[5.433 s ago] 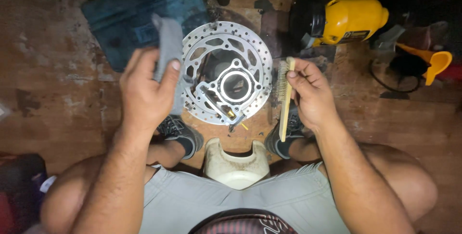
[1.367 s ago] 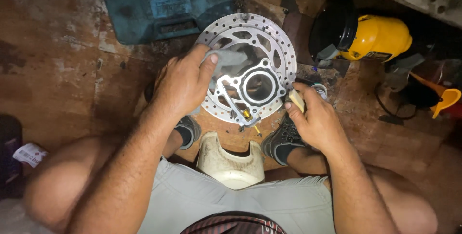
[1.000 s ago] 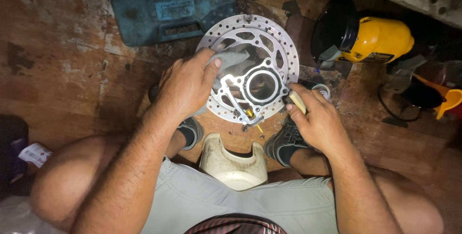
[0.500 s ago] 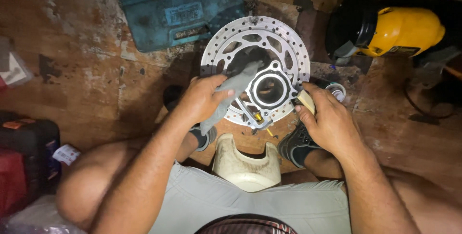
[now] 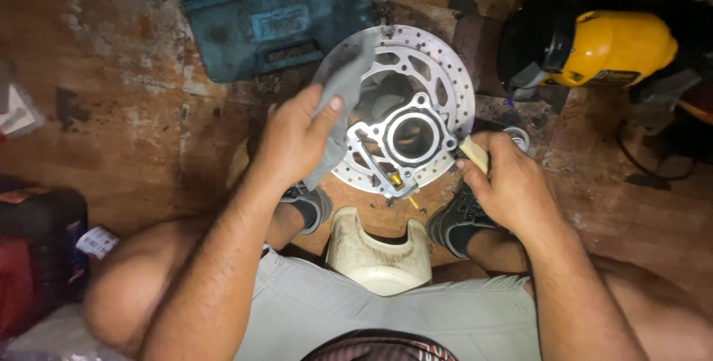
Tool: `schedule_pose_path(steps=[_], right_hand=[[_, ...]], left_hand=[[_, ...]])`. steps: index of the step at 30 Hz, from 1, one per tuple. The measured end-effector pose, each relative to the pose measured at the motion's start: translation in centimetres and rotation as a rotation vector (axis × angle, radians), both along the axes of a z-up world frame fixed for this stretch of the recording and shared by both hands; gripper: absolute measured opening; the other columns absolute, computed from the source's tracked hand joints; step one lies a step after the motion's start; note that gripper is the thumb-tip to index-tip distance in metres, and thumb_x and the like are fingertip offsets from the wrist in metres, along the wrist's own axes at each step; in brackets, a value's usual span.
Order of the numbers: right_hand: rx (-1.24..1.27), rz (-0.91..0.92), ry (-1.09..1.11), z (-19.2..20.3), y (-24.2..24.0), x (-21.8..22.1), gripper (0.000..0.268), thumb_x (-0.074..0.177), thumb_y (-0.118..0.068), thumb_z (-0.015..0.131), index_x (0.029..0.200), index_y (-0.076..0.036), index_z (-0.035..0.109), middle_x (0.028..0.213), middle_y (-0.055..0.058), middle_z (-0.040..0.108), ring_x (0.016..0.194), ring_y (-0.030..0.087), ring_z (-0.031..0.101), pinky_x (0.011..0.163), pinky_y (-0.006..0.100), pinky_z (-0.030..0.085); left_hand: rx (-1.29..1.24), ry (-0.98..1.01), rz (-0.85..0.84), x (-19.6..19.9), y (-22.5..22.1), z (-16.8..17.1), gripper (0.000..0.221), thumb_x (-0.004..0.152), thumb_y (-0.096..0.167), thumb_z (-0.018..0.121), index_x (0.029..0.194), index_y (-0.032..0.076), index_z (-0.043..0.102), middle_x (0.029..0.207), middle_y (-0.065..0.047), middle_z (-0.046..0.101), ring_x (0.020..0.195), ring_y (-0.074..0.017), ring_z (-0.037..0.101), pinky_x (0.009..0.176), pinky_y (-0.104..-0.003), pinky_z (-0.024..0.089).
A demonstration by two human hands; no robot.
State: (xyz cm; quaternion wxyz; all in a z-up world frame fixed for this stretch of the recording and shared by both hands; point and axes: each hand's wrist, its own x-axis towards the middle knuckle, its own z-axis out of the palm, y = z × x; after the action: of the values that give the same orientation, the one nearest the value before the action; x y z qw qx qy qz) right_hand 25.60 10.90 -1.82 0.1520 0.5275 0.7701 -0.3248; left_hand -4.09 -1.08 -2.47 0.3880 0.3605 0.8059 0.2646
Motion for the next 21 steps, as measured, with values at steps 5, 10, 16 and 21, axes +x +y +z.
schedule_pose_path(steps=[5,10,16,21], right_hand=[[0.002,0.001,0.040,0.5,0.5,-0.1,0.041,0.092,-0.039,0.066,0.126,-0.017,0.059,0.111,0.020,0.071,0.108,0.045,0.069,0.093,0.058,0.052],[0.017,-0.008,0.021,0.7,0.6,-0.1,0.042,0.092,-0.043,0.063,0.126,-0.019,0.059,0.113,0.020,0.070,0.109,0.045,0.069,0.095,0.059,0.051],[0.128,-0.035,0.133,2.3,0.8,-0.1,0.038,0.092,-0.035,0.067,0.121,-0.012,0.059,0.112,0.020,0.072,0.101,0.046,0.070,0.089,0.059,0.053],[0.227,-0.137,0.361,2.1,1.5,0.7,0.053,0.088,-0.029,0.076,0.132,-0.008,0.058,0.106,0.019,0.073,0.100,0.045,0.070,0.084,0.058,0.055]], left_hand=[[0.158,0.078,-0.130,0.7,-0.3,-0.6,0.031,0.101,0.030,0.062,0.116,0.004,0.070,0.092,-0.027,0.072,0.097,-0.0478,0.069,0.081,-0.058,0.054],[0.234,0.127,-0.071,0.0,-0.4,0.7,0.030,0.101,0.022,0.061,0.124,0.004,0.068,0.098,-0.028,0.072,0.101,-0.0495,0.068,0.083,-0.060,0.053],[0.169,0.192,-0.107,1.5,-0.7,1.4,0.042,0.095,0.027,0.067,0.135,0.015,0.062,0.111,-0.023,0.074,0.101,-0.0497,0.069,0.088,-0.058,0.053],[0.095,0.402,-0.345,4.3,0.0,2.2,0.064,0.086,0.050,0.072,0.141,0.024,0.053,0.125,-0.012,0.071,0.109,-0.0367,0.071,0.095,-0.055,0.050]])
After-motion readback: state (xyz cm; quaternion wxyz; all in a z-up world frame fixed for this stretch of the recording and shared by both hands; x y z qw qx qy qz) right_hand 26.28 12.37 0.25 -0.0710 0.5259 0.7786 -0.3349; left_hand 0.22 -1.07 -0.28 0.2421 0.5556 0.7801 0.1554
